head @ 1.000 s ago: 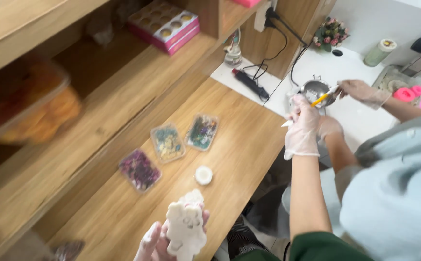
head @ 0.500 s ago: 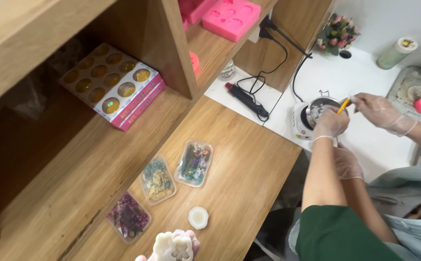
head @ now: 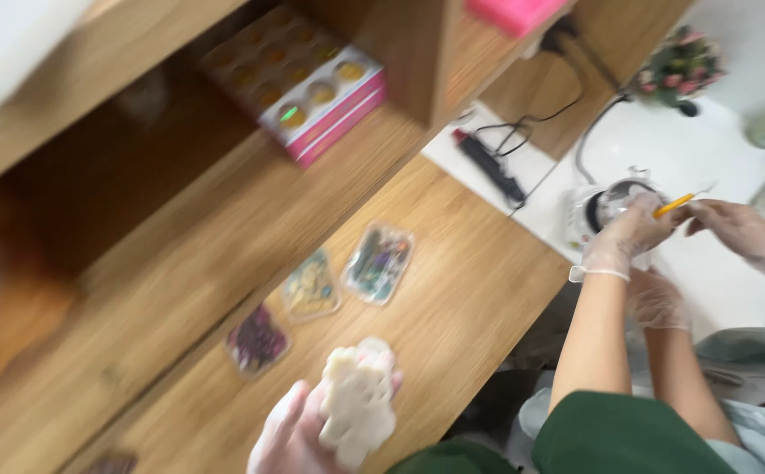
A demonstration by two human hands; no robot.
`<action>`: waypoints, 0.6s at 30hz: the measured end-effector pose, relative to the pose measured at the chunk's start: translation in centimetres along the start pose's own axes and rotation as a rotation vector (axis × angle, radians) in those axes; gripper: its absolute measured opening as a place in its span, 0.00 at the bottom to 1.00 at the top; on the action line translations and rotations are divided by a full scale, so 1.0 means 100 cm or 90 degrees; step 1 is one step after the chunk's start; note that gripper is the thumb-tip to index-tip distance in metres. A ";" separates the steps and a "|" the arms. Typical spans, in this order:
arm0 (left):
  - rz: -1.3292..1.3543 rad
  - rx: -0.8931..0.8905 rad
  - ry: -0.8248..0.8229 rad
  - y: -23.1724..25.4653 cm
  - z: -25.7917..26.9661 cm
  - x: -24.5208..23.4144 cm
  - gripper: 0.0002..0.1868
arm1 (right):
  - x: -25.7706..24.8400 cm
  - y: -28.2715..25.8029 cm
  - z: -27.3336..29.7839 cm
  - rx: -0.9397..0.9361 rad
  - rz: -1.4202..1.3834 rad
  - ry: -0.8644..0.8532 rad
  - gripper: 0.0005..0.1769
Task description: Sculpting and refining details on a wax piece using a specialized tool.
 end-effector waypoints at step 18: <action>0.092 0.126 -0.089 0.006 0.098 0.095 0.37 | -0.061 -0.394 0.438 0.499 -0.442 -0.702 0.24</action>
Point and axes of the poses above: each hand's wrist, its own z-axis away from the middle knuckle, its own x-axis out of the palm, y = z × x, the point moved 10 cm from there along -z, towards the middle knuckle, and after that the axes turned 10 degrees about -z, right-handed, at the moved point
